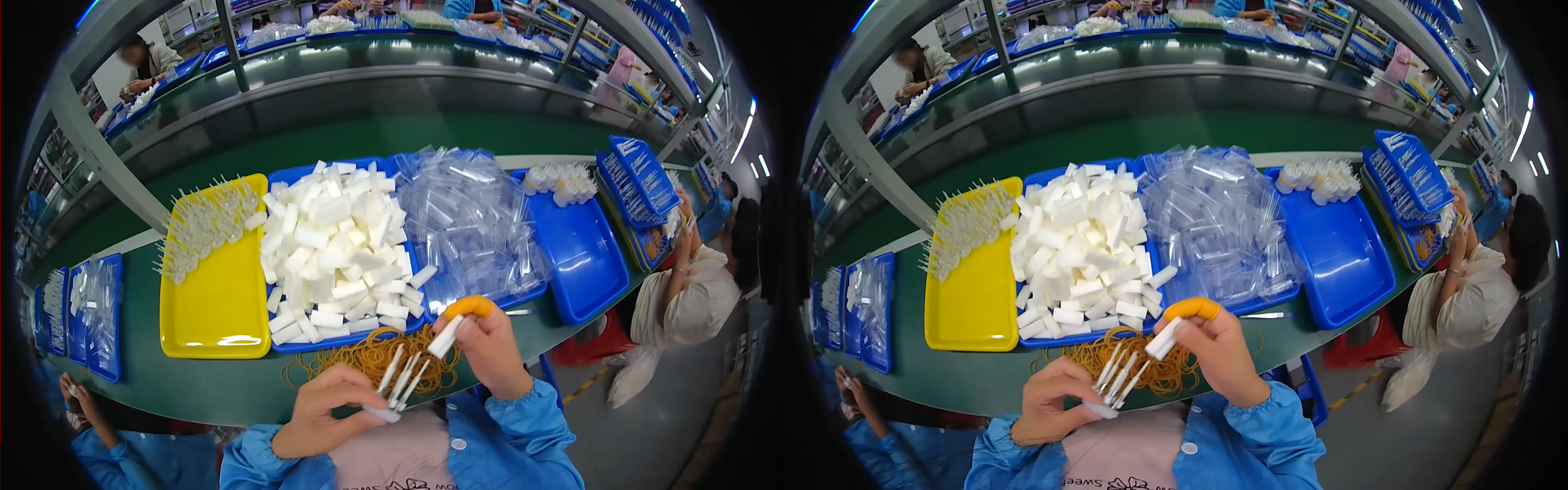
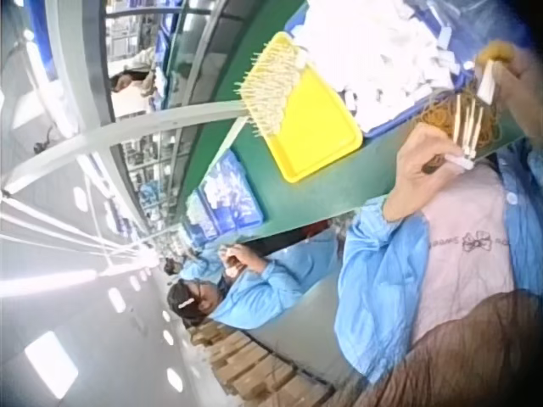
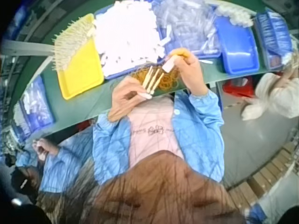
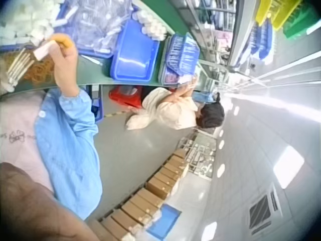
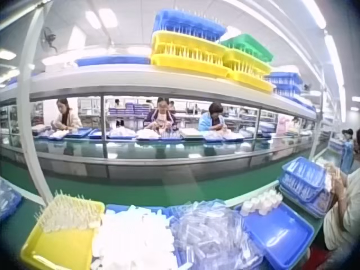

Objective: The person assembles small medical components by inserting white cylindrical pieces into clear plastic holders, securing them with rubber bands, and trimming excess material with scissors. The person then places the assembled units into a blue tray. The process is repeated for multiple units.

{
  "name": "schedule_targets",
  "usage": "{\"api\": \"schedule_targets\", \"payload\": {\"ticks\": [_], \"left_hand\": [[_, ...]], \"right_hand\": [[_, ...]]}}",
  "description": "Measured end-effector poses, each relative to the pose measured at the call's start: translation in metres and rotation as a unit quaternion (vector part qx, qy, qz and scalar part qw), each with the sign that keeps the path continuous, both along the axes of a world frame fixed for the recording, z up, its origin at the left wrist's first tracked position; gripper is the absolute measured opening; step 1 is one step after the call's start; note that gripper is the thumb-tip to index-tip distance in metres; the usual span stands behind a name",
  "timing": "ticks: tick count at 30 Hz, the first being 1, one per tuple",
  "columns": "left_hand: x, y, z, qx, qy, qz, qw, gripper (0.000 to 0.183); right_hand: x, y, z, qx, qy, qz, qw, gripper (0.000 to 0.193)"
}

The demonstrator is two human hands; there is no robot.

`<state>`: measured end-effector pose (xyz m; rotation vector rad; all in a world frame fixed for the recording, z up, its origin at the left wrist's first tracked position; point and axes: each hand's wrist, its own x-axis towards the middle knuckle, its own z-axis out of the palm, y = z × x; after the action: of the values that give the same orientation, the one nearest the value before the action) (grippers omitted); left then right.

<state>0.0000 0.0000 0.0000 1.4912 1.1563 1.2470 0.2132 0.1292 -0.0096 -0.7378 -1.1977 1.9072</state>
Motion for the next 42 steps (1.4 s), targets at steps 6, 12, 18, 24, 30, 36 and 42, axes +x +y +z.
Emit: {"api": "schedule_targets", "payload": {"ticks": [6,12,18,24,30,36,42], "left_hand": [[0.016,0.014,-0.002,-0.018,0.006,-0.009,1.0,0.021],[0.016,0.02,-0.01,0.005,0.027,-0.012,1.0,0.021],[0.011,0.018,-0.014,0.081,0.127,-0.017,0.988,0.023],[0.015,0.023,-0.021,0.071,0.064,0.018,0.995,0.022],[0.013,0.022,-0.025,0.091,0.054,0.05,0.993,0.024],[0.014,0.021,-0.031,-0.009,-0.035,0.096,0.995,0.026],[0.012,0.021,-0.03,0.0,-0.029,0.097,0.995,0.026]], "right_hand": [[-0.003,-0.001,-0.006,-0.096,0.061,-0.025,0.993,0.02],[0.0,0.0,-0.012,-0.059,0.041,0.029,0.997,0.018],[0.01,0.009,-0.016,0.048,-0.027,0.032,0.998,0.012],[0.0,-0.006,-0.024,0.163,-0.046,0.035,0.985,0.012],[-0.005,-0.004,-0.009,0.262,-0.079,0.064,0.96,0.013],[-0.019,0.05,-0.01,0.563,-0.361,-0.073,0.74,0.017],[-0.029,0.071,-0.03,0.63,-0.454,-0.028,0.629,0.021]]}}
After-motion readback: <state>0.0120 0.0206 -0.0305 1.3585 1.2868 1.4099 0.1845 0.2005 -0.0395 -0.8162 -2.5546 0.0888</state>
